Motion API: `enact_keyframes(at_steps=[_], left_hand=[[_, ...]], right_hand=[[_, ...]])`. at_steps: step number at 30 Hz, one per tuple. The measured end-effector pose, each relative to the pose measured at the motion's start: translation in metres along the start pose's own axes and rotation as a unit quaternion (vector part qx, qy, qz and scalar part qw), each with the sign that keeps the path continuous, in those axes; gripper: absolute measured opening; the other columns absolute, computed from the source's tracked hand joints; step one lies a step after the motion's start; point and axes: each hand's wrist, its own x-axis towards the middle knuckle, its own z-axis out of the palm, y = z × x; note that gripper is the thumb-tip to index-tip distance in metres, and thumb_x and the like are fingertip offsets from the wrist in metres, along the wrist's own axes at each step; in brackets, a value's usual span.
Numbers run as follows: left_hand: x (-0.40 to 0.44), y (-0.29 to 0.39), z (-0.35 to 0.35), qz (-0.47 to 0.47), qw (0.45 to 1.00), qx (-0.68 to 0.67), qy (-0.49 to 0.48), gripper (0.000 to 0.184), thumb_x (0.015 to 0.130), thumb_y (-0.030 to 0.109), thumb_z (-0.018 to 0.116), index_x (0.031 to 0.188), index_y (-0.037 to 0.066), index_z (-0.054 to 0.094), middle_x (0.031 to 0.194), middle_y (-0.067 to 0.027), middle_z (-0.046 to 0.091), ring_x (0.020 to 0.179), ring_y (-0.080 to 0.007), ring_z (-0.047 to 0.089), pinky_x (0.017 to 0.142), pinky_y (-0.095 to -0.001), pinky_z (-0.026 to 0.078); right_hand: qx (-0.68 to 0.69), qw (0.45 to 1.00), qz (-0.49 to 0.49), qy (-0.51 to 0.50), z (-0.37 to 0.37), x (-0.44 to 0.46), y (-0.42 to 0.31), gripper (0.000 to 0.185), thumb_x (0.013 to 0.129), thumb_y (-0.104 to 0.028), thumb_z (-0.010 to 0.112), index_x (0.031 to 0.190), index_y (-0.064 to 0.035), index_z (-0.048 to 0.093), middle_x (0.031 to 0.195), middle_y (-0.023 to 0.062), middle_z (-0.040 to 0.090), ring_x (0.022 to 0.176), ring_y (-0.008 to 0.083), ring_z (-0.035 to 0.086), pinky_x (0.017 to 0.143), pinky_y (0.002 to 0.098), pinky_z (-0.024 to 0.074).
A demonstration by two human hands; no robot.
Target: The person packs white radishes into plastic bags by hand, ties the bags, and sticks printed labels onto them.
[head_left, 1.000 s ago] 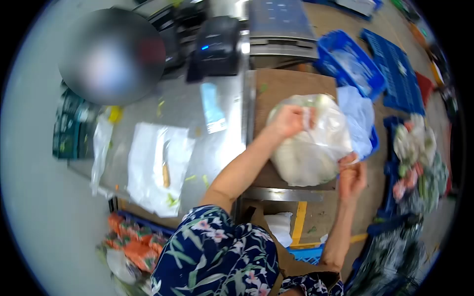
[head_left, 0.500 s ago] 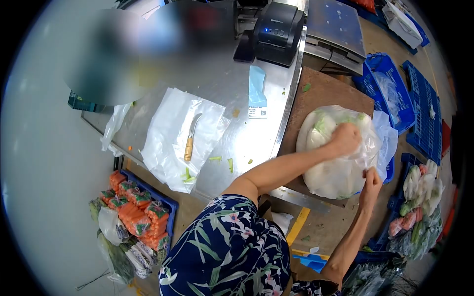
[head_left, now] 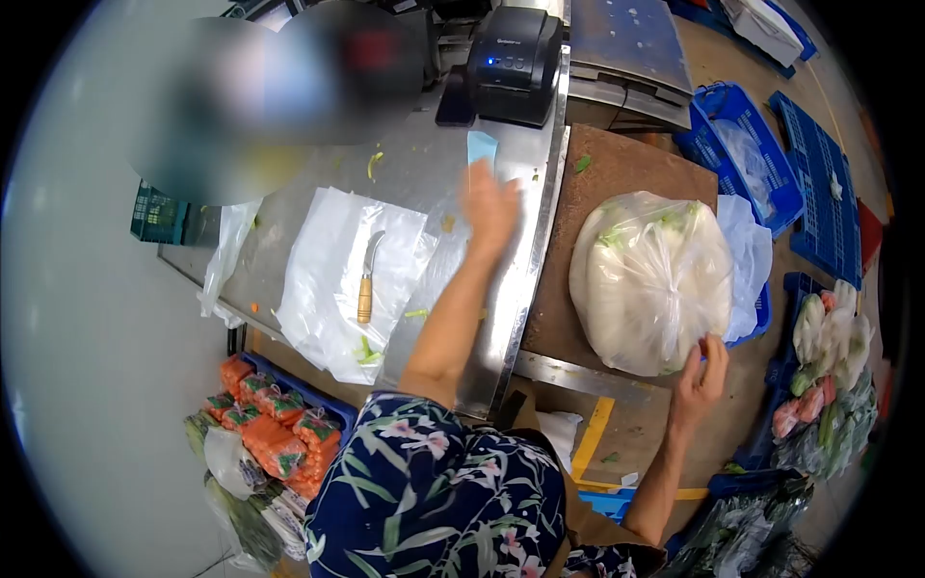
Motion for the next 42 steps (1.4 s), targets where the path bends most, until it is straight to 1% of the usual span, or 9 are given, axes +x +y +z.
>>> enact_keyframes(at_steps=[2, 6, 8, 11, 15, 17, 24, 36, 42], left_hand=[[0.002, -0.025, -0.018, -0.153, 0.98, 0.106, -0.076, 0.054, 0.07, 0.011, 0.069, 0.117, -0.004, 0.047, 0.105, -0.0224, 0.058, 0.099, -0.0373, 0.055, 0.088, -0.0415, 0.043], [-0.005, -0.053, 0.001, -0.194, 0.977, -0.03, -0.086, 0.043, 0.068, 0.011, 0.072, 0.105, -0.005, 0.055, 0.088, -0.0193, 0.063, 0.077, -0.0339, 0.059, 0.073, -0.0418, 0.047], [-0.007, -0.049, 0.001, -0.24, 0.954, -0.131, -0.121, 0.033, 0.069, 0.01, 0.072, 0.096, -0.005, 0.06, 0.078, -0.0146, 0.065, 0.063, -0.0265, 0.059, 0.061, -0.0376, 0.047], [-0.011, -0.026, -0.014, -0.36, 0.799, -0.39, -0.282, 0.02, 0.079, 0.009, 0.067, 0.095, -0.003, 0.063, 0.079, -0.0067, 0.064, 0.065, -0.0138, 0.057, 0.057, -0.0281, 0.045], [-0.031, 0.029, -0.025, -0.323, 0.759, -0.44, -0.355, 0.008, 0.08, 0.011, 0.067, 0.082, 0.003, 0.063, 0.068, -0.0004, 0.06, 0.055, -0.0063, 0.048, 0.051, -0.0195, 0.036], [-0.038, 0.039, -0.019, -0.337, 0.71, -0.473, -0.398, 0.012, 0.085, 0.016, 0.064, 0.088, 0.005, 0.061, 0.077, -0.0017, 0.062, 0.064, -0.0096, 0.056, 0.06, -0.0238, 0.044], [-0.071, 0.108, -0.003, -0.345, 0.603, -0.525, -0.492, 0.012, 0.085, 0.009, 0.058, 0.095, 0.002, 0.058, 0.091, -0.006, 0.064, 0.079, -0.0153, 0.063, 0.07, -0.0296, 0.052], [-0.136, 0.202, -0.002, -0.345, 0.641, -0.509, -0.459, 0.008, 0.08, 0.008, 0.061, 0.088, 0.006, 0.059, 0.081, -0.0037, 0.064, 0.07, -0.0117, 0.061, 0.064, -0.0265, 0.051], [-0.176, 0.252, 0.019, -0.371, 0.673, -0.496, -0.405, 0.011, 0.08, 0.011, 0.061, 0.089, 0.006, 0.059, 0.084, -0.0045, 0.063, 0.073, -0.0131, 0.06, 0.064, -0.0262, 0.05]], right_hand=[[0.008, 0.998, -0.055, -0.032, 0.024, 0.008, -0.023, 0.025, 0.082, 0.002, 0.058, 0.107, 0.0049, 0.058, 0.109, 0.0157, 0.058, 0.098, 0.0267, 0.058, 0.085, 0.0317, 0.0461], [0.118, 0.976, -0.137, -0.125, 0.093, 0.024, -0.074, 0.03, 0.078, 0.002, 0.061, 0.108, 0.0019, 0.058, 0.109, 0.0161, 0.058, 0.097, 0.0254, 0.059, 0.082, 0.0302, 0.047], [0.229, 0.955, -0.054, -0.181, 0.119, 0.035, -0.087, 0.032, 0.078, -0.002, 0.065, 0.109, -0.0008, 0.058, 0.108, 0.0153, 0.058, 0.098, 0.0309, 0.057, 0.085, 0.0338, 0.045], [0.249, 0.949, -0.018, -0.194, 0.143, 0.052, -0.087, 0.038, 0.077, -0.005, 0.066, 0.114, -0.0022, 0.058, 0.107, 0.0128, 0.057, 0.096, 0.0263, 0.058, 0.082, 0.0315, 0.0453], [0.402, 0.866, 0.159, -0.252, 0.16, 0.048, -0.05, 0.035, 0.08, -0.004, 0.064, 0.115, -0.0035, 0.061, 0.104, 0.0055, 0.063, 0.083, 0.0102, 0.057, 0.072, 0.0232, 0.0478], [0.457, 0.838, 0.161, -0.251, 0.151, 0.045, -0.035, 0.032, 0.081, -0.003, 0.062, 0.112, -0.0037, 0.063, 0.099, 0.003, 0.065, 0.076, 0.0088, 0.056, 0.069, 0.0217, 0.0481], [0.327, 0.921, 0.161, -0.135, 0.073, 0.028, -0.024, 0.027, 0.078, -0.006, 0.068, 0.105, -0.001, 0.065, 0.081, 0.0012, 0.065, 0.066, 0.0061, 0.052, 0.06, 0.0225, 0.043], [0.322, 0.929, 0.161, -0.085, -0.02, 0.016, 0.017, 0.02, 0.077, -0.003, 0.067, 0.096, 0.0016, 0.065, 0.07, 0.0057, 0.063, 0.06, 0.0084, 0.053, 0.056, 0.0241, 0.0431], [0.242, 0.968, -0.049, -0.041, -0.069, 0.029, 0.067, 0.012, 0.075, 0.001, 0.067, 0.087, -0.0013, 0.067, 0.084, 0.0116, 0.066, 0.073, 0.0202, 0.063, 0.067, 0.0283, 0.0488]])
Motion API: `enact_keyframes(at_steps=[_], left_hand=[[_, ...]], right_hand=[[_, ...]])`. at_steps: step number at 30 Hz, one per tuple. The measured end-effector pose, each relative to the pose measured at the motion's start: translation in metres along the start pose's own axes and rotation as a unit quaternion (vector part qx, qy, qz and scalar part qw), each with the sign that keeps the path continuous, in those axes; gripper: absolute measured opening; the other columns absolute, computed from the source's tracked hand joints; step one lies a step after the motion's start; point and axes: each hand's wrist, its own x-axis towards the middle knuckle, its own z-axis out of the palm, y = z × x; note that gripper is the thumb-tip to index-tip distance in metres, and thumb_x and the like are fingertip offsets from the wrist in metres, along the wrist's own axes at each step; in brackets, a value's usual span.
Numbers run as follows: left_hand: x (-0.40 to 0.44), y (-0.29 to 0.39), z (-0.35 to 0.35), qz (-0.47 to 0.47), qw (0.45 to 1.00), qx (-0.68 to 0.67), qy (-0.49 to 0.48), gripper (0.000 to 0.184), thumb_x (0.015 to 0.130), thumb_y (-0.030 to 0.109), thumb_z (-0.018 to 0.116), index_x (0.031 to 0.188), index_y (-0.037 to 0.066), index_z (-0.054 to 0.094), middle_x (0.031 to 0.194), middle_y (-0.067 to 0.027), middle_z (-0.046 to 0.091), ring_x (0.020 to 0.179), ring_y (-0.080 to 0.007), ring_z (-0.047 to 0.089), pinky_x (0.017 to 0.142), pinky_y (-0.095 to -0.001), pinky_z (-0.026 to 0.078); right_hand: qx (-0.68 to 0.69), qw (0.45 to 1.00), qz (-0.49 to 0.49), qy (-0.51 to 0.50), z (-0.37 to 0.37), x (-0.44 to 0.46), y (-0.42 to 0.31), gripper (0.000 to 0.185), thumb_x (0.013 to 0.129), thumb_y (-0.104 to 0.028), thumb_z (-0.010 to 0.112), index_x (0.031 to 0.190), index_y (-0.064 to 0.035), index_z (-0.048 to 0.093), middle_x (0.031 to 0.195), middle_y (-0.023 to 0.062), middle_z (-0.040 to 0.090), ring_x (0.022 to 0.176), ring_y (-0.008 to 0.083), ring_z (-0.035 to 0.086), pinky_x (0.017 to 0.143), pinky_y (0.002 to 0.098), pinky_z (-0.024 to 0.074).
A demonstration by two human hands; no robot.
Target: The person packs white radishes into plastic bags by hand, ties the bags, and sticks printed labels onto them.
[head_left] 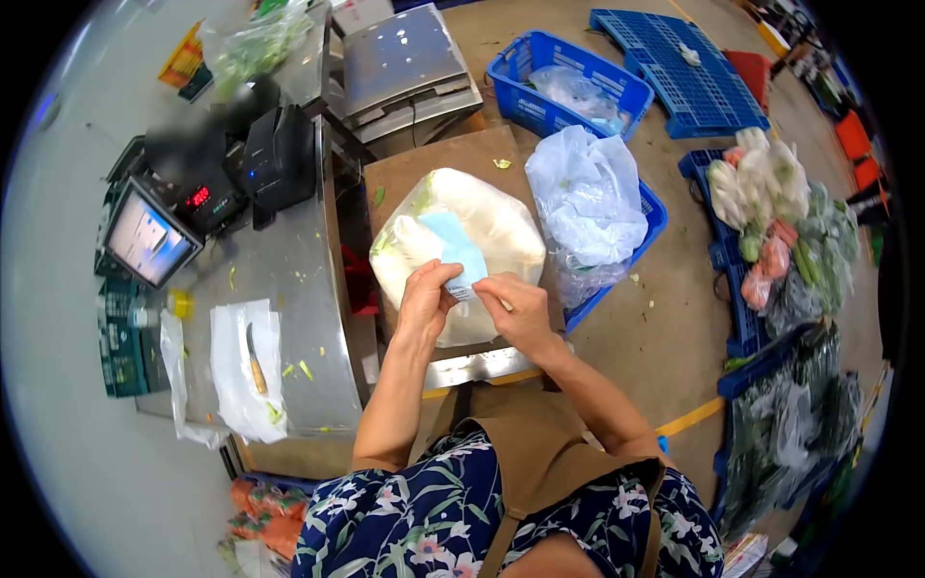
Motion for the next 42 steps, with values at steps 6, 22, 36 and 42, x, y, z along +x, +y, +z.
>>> enact_keyframes(at_steps=[6, 22, 36, 42], left_hand=[[0.006, -0.047, -0.005, 0.155, 0.945, -0.019, 0.286, 0.012, 0.077, -0.001, 0.055, 0.088, 0.002, 0.057, 0.083, -0.0088, 0.06, 0.074, -0.0196, 0.06, 0.068, -0.0346, 0.052], [-0.028, -0.076, 0.024, 0.152, 0.926, 0.06, 0.341, 0.044, 0.084, 0.044, 0.061, 0.087, 0.001, 0.058, 0.055, 0.0016, 0.042, 0.044, -0.0074, 0.034, 0.042, -0.0246, 0.025], [-0.017, -0.07, 0.014, 0.109, 0.907, 0.239, 0.33, 0.031, 0.085, 0.028, 0.063, 0.077, -0.002, 0.063, 0.067, 0.0018, 0.054, 0.062, -0.0083, 0.044, 0.056, -0.0263, 0.037], [-0.03, -0.028, 0.029, 0.223, 0.886, 0.343, 0.218, 0.028, 0.088, 0.013, 0.057, 0.064, 0.003, 0.048, 0.061, 0.007, 0.038, 0.059, -0.0045, 0.032, 0.048, -0.0248, 0.025]], right_hand=[[0.2, 0.97, 0.102, 0.09, -0.088, 0.025, 0.008, 0.011, 0.078, 0.002, 0.065, 0.088, -0.0016, 0.066, 0.093, 0.0041, 0.064, 0.085, 0.0142, 0.059, 0.072, 0.0259, 0.0474], [0.105, 0.945, 0.296, -0.089, -0.063, 0.038, 0.206, 0.051, 0.078, -0.01, 0.067, 0.125, -0.0013, 0.048, 0.113, 0.0153, 0.055, 0.099, 0.0232, 0.055, 0.083, 0.0322, 0.0435], [-0.152, 0.955, -0.151, -0.206, -0.04, 0.049, 0.127, 0.051, 0.075, -0.013, 0.061, 0.122, 0.0004, 0.049, 0.12, 0.0215, 0.048, 0.115, 0.0384, 0.043, 0.097, 0.0522, 0.0333], [-0.176, 0.925, -0.275, -0.193, 0.097, 0.044, 0.138, 0.013, 0.07, -0.019, 0.057, 0.073, -0.0062, 0.058, 0.074, 0.0134, 0.058, 0.075, 0.0288, 0.055, 0.073, 0.0427, 0.0423]])
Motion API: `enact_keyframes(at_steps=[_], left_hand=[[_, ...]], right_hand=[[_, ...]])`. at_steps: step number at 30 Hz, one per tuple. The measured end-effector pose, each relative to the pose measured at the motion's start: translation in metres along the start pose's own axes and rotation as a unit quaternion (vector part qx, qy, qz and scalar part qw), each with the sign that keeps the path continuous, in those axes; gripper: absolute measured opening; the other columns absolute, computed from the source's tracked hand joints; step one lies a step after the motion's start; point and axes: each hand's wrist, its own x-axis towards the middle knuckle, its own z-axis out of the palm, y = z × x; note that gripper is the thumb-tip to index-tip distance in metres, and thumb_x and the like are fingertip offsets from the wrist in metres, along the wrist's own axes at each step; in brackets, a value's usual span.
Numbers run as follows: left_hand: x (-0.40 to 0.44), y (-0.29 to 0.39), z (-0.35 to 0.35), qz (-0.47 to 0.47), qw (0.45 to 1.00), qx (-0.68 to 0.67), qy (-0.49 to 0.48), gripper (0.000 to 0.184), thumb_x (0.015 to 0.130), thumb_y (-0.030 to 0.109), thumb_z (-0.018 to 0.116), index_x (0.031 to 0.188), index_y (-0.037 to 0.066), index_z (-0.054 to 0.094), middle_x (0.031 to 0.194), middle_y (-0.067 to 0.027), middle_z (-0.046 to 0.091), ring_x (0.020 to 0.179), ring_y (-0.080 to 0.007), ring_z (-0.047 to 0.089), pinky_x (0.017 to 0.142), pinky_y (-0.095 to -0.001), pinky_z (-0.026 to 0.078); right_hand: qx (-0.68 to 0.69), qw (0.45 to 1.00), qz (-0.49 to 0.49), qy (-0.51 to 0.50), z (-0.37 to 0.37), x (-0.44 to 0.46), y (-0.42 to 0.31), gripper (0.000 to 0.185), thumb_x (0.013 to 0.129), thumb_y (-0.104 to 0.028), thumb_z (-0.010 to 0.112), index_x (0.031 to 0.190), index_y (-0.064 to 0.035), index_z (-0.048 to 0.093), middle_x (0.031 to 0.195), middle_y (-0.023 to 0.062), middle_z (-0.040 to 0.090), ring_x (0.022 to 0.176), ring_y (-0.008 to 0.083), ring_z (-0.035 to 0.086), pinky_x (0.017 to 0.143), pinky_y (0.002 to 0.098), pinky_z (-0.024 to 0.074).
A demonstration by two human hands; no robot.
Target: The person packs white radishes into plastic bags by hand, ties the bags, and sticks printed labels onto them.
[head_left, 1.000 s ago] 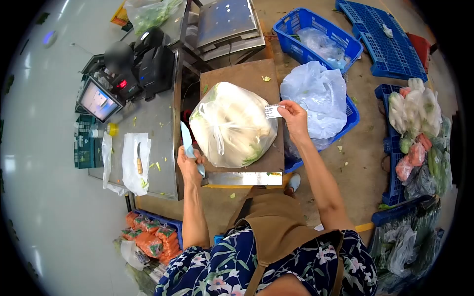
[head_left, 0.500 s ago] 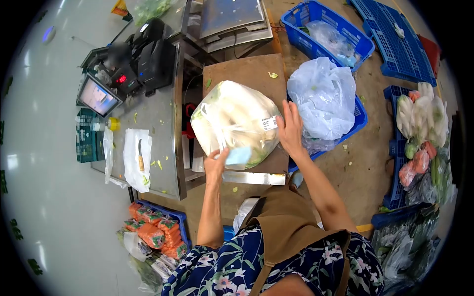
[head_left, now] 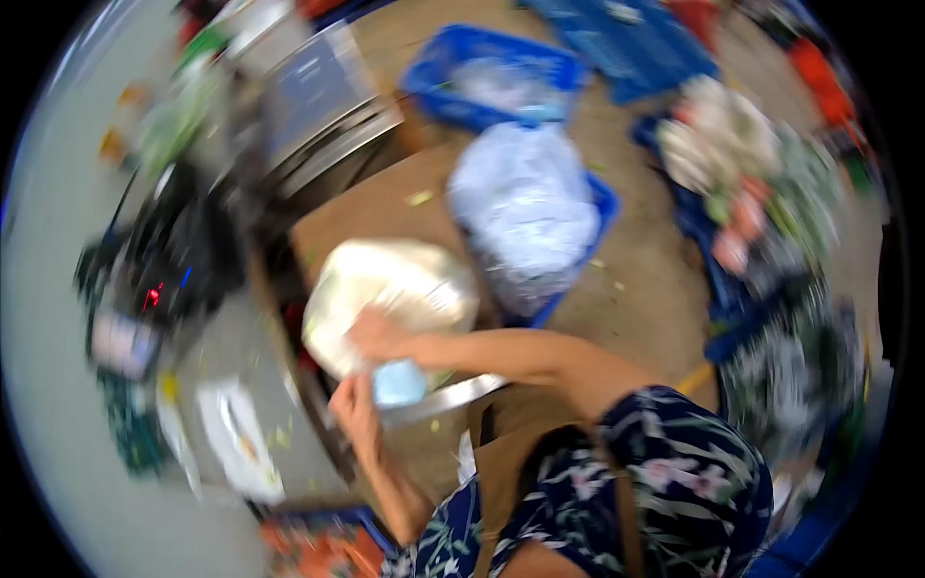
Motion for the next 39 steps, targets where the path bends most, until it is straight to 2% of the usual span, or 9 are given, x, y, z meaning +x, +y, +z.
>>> enact_keyframes(at_steps=[1, 5, 7, 10, 11, 16, 25, 35, 39], left_hand=[[-0.003, 0.009, 0.002, 0.021, 1.0, 0.016, -0.014, 0.027, 0.088, 0.012, 0.055, 0.064, 0.002, 0.048, 0.06, 0.0067, 0.039, 0.059, -0.0044, 0.032, 0.048, -0.0248, 0.025], [-0.005, -0.006, -0.006, 0.05, 0.997, 0.013, -0.064, 0.032, 0.091, 0.016, 0.054, 0.064, 0.002, 0.046, 0.06, 0.0046, 0.039, 0.058, -0.0048, 0.031, 0.049, -0.0235, 0.025], [-0.001, -0.011, -0.004, 0.055, 0.996, -0.07, -0.029, 0.031, 0.092, 0.024, 0.054, 0.071, 0.003, 0.049, 0.064, 0.0037, 0.043, 0.057, -0.0043, 0.031, 0.05, -0.0224, 0.025], [0.002, -0.024, 0.0, -0.066, 0.952, -0.281, 0.099, 0.026, 0.093, 0.028, 0.051, 0.086, 0.004, 0.054, 0.061, 0.0036, 0.041, 0.053, -0.0074, 0.033, 0.048, -0.0225, 0.027], [0.005, -0.055, -0.015, -0.095, 0.947, -0.289, 0.099, 0.035, 0.092, 0.032, 0.052, 0.113, 0.003, 0.051, 0.066, 0.0009, 0.045, 0.055, -0.0096, 0.036, 0.05, -0.0229, 0.031], [-0.022, -0.097, 0.013, -0.22, 0.919, -0.325, 0.042, 0.037, 0.092, 0.033, 0.05, 0.115, 0.004, 0.051, 0.078, -0.0015, 0.047, 0.066, -0.0133, 0.039, 0.059, -0.0273, 0.033], [-0.11, -0.084, 0.119, -0.272, 0.911, -0.294, -0.101, 0.04, 0.093, 0.035, 0.048, 0.119, 0.005, 0.051, 0.098, -0.0057, 0.051, 0.087, -0.02, 0.046, 0.076, -0.0351, 0.039], [-0.162, -0.024, 0.322, -0.231, 0.885, -0.245, -0.321, 0.044, 0.093, 0.038, 0.045, 0.123, 0.006, 0.05, 0.12, -0.0105, 0.055, 0.109, -0.0275, 0.054, 0.094, -0.0437, 0.044], [-0.169, -0.052, 0.469, -0.439, 0.8, -0.263, -0.314, 0.041, 0.095, 0.035, 0.042, 0.122, 0.005, 0.051, 0.123, -0.0112, 0.055, 0.11, -0.0297, 0.053, 0.093, -0.0457, 0.045]], right_hand=[[0.0, 0.997, 0.031, -0.071, -0.002, 0.007, -0.005, 0.012, 0.069, -0.018, 0.057, 0.069, -0.0063, 0.057, 0.068, 0.01, 0.059, 0.074, 0.0274, 0.055, 0.073, 0.0433, 0.0424], [0.038, 0.961, 0.269, 0.047, 0.013, 0.019, -0.03, 0.013, 0.07, -0.016, 0.054, 0.065, -0.007, 0.062, 0.065, 0.0119, 0.061, 0.072, 0.0281, 0.059, 0.076, 0.039, 0.0409], [0.079, 0.942, 0.327, 0.0, 0.02, 0.026, -0.03, 0.011, 0.069, -0.013, 0.056, 0.066, -0.0047, 0.063, 0.068, 0.014, 0.063, 0.074, 0.0292, 0.061, 0.076, 0.0397, 0.0414], [0.154, 0.905, 0.381, -0.11, -0.019, 0.039, -0.027, 0.01, 0.065, -0.01, 0.058, 0.068, -0.0024, 0.064, 0.073, 0.0172, 0.065, 0.078, 0.0308, 0.063, 0.075, 0.0416, 0.0417], [0.18, 0.886, 0.399, -0.15, -0.035, 0.041, -0.026, 0.011, 0.064, -0.009, 0.058, 0.069, -0.0017, 0.064, 0.074, 0.0183, 0.065, 0.079, 0.0313, 0.064, 0.075, 0.0425, 0.0417], [0.218, 0.901, 0.367, -0.076, -0.069, 0.009, -0.028, 0.013, 0.059, -0.006, 0.056, 0.067, 0.0004, 0.064, 0.073, 0.0204, 0.064, 0.076, 0.0368, 0.063, 0.072, 0.0463, 0.042], [0.264, 0.861, 0.405, -0.16, -0.221, -0.083, -0.027, 0.019, 0.064, -0.008, 0.053, 0.076, 0.0004, 0.067, 0.08, 0.0231, 0.064, 0.079, 0.0386, 0.063, 0.069, 0.0466, 0.0475], [0.136, 0.805, 0.575, -0.055, -0.435, -0.276, 0.015, 0.022, 0.062, -0.011, 0.056, 0.078, -0.003, 0.068, 0.076, 0.0226, 0.064, 0.074, 0.0384, 0.063, 0.068, 0.0466, 0.0472], [0.084, 0.778, 0.621, 0.044, -0.51, -0.379, 0.044, 0.024, 0.059, -0.012, 0.055, 0.079, -0.0061, 0.067, 0.072, 0.0212, 0.063, 0.072, 0.0396, 0.061, 0.067, 0.0479, 0.0461]])
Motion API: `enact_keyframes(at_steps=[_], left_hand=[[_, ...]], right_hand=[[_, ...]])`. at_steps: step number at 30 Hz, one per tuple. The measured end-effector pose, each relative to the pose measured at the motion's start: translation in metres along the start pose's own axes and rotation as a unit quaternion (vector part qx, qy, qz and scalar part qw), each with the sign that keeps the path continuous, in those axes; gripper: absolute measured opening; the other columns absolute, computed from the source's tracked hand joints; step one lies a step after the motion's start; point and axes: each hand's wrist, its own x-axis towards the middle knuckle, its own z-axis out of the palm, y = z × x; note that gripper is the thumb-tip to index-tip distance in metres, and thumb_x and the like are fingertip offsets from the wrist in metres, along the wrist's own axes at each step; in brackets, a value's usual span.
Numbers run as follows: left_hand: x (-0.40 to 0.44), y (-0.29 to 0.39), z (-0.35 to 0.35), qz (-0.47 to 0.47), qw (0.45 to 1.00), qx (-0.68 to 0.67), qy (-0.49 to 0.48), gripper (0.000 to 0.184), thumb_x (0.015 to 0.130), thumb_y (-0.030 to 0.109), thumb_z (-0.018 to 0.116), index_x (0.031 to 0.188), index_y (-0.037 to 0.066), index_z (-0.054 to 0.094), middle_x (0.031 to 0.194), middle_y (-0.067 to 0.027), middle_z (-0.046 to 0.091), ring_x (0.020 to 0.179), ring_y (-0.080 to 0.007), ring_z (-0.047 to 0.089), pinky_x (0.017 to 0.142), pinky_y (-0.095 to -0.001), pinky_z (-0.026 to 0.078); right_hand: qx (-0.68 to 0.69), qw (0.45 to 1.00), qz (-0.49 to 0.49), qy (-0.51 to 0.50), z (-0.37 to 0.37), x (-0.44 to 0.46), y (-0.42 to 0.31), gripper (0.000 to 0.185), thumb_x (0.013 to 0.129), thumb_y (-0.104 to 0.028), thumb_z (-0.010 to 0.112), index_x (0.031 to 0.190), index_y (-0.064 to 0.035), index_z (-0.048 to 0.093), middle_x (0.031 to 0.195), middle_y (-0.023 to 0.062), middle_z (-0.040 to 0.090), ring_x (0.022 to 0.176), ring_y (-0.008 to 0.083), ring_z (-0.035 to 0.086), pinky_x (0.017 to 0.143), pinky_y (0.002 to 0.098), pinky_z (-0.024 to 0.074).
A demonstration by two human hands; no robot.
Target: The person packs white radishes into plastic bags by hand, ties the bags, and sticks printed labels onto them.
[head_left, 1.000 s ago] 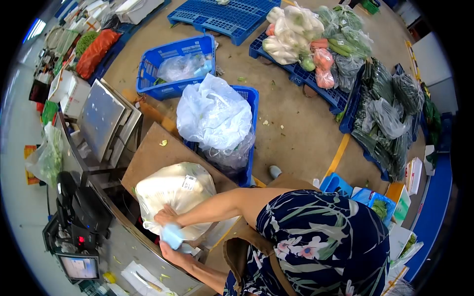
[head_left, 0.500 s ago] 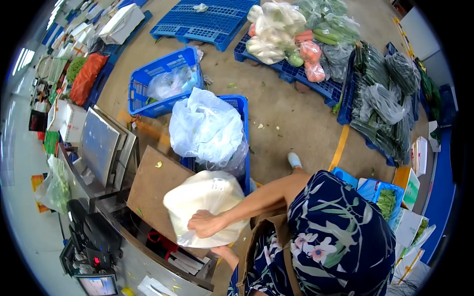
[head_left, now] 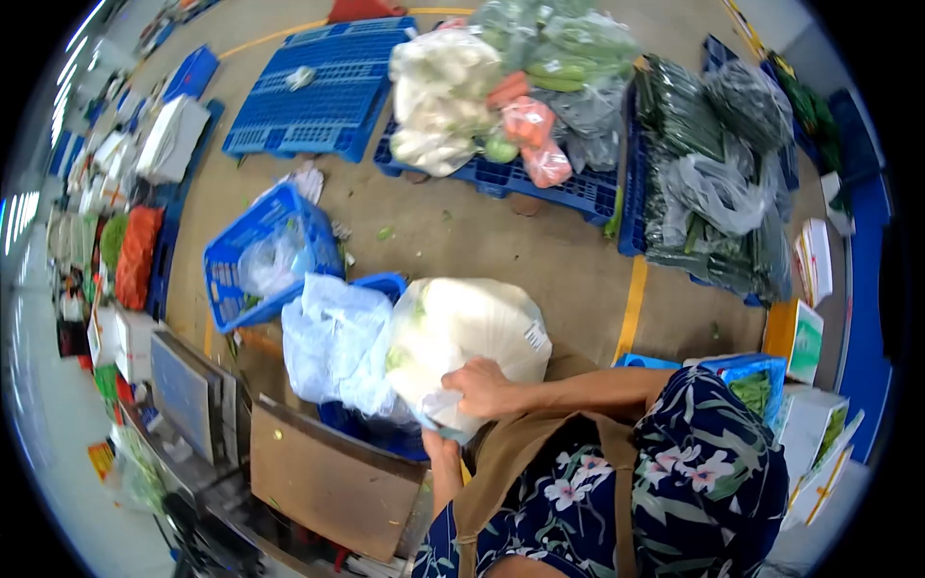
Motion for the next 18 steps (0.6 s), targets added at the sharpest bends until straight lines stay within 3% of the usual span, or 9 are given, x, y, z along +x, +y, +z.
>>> enact_keyframes(at_steps=[4, 5, 6, 8, 10, 12, 15, 17, 18], left_hand=[[0.087, -0.023, 0.089, -0.088, 0.993, 0.049, 0.063, 0.034, 0.095, 0.031, 0.045, 0.107, 0.002, 0.057, 0.1, -0.0132, 0.062, 0.085, -0.0256, 0.061, 0.068, -0.0356, 0.052], [0.1, -0.022, 0.12, -0.007, 0.991, 0.104, 0.082, 0.03, 0.094, 0.029, 0.048, 0.095, 0.001, 0.059, 0.078, -0.0113, 0.061, 0.063, -0.021, 0.058, 0.052, -0.03, 0.047], [0.114, -0.011, 0.15, -0.017, 0.988, 0.152, 0.011, 0.026, 0.092, 0.027, 0.053, 0.089, 0.001, 0.06, 0.066, -0.008, 0.057, 0.054, -0.0186, 0.053, 0.044, -0.029, 0.042], [0.139, 0.006, 0.22, 0.039, 0.926, 0.376, -0.021, 0.022, 0.089, 0.024, 0.058, 0.088, 0.002, 0.059, 0.065, -0.0051, 0.053, 0.053, -0.015, 0.049, 0.041, -0.0276, 0.037], [0.168, 0.013, 0.286, 0.074, 0.905, 0.409, -0.088, 0.02, 0.086, 0.022, 0.061, 0.08, 0.003, 0.056, 0.069, -0.0064, 0.056, 0.05, -0.014, 0.048, 0.039, -0.0258, 0.034], [0.201, 0.015, 0.35, 0.008, 0.844, 0.51, -0.167, 0.025, 0.087, 0.028, 0.06, 0.082, 0.004, 0.057, 0.07, -0.008, 0.057, 0.049, -0.0151, 0.049, 0.037, -0.0264, 0.034], [0.244, -0.025, 0.424, -0.186, 0.777, 0.564, -0.209, 0.036, 0.088, 0.038, 0.057, 0.092, 0.002, 0.06, 0.074, -0.0104, 0.059, 0.051, -0.0178, 0.053, 0.037, -0.0276, 0.036], [0.27, -0.075, 0.464, -0.112, 0.735, 0.642, -0.185, 0.056, 0.087, 0.051, 0.053, 0.107, -0.001, 0.06, 0.083, -0.0142, 0.063, 0.055, -0.0232, 0.057, 0.039, -0.0299, 0.041], [0.25, -0.072, 0.51, -0.008, 0.666, 0.715, -0.211, 0.069, 0.085, 0.06, 0.047, 0.119, 0.0, 0.056, 0.101, -0.0182, 0.062, 0.071, -0.0284, 0.062, 0.045, -0.0328, 0.047]], right_hand=[[-0.011, 0.993, 0.078, 0.086, -0.099, 0.004, 0.074, 0.027, 0.058, -0.012, 0.054, 0.082, -0.0079, 0.066, 0.071, 0.0208, 0.062, 0.072, 0.0415, 0.059, 0.067, 0.05, 0.045], [-0.014, 0.989, 0.099, 0.107, -0.119, 0.003, 0.09, 0.026, 0.059, -0.012, 0.054, 0.082, -0.0082, 0.066, 0.071, 0.0205, 0.062, 0.072, 0.0416, 0.059, 0.067, 0.0502, 0.045], [-0.019, 0.984, 0.119, 0.128, -0.141, 0.003, 0.105, 0.025, 0.061, -0.013, 0.055, 0.082, -0.0086, 0.066, 0.071, 0.0201, 0.062, 0.072, 0.0418, 0.059, 0.067, 0.0503, 0.0449], [-0.011, 0.963, 0.152, 0.221, -0.177, 0.001, 0.132, 0.02, 0.065, -0.016, 0.056, 0.082, -0.0092, 0.066, 0.071, 0.0186, 0.062, 0.072, 0.0414, 0.059, 0.066, 0.0495, 0.0452], [0.002, 0.943, 0.205, 0.263, -0.207, 0.0, 0.159, 0.018, 0.07, -0.019, 0.057, 0.082, -0.01, 0.066, 0.073, 0.0171, 0.063, 0.073, 0.0404, 0.059, 0.066, 0.0479, 0.0458], [0.024, 0.925, 0.278, 0.258, -0.233, 0.003, 0.189, 0.018, 0.074, -0.022, 0.058, 0.084, -0.0109, 0.067, 0.078, 0.0156, 0.065, 0.076, 0.0386, 0.06, 0.067, 0.0455, 0.0469], [0.044, 0.884, 0.318, 0.338, -0.258, 0.023, 0.236, 0.019, 0.075, -0.019, 0.058, 0.089, -0.0126, 0.068, 0.081, 0.0142, 0.066, 0.077, 0.0347, 0.062, 0.069, 0.0412, 0.0484], [0.057, 0.859, 0.344, 0.374, -0.284, 0.04, 0.255, 0.021, 0.074, -0.015, 0.059, 0.091, -0.0138, 0.069, 0.082, 0.0133, 0.067, 0.077, 0.0324, 0.063, 0.069, 0.0395, 0.0487], [0.063, 0.846, 0.353, 0.394, -0.306, 0.056, 0.268, 0.022, 0.073, -0.014, 0.06, 0.093, -0.0143, 0.069, 0.082, 0.0129, 0.068, 0.077, 0.0313, 0.064, 0.069, 0.0387, 0.0489]])
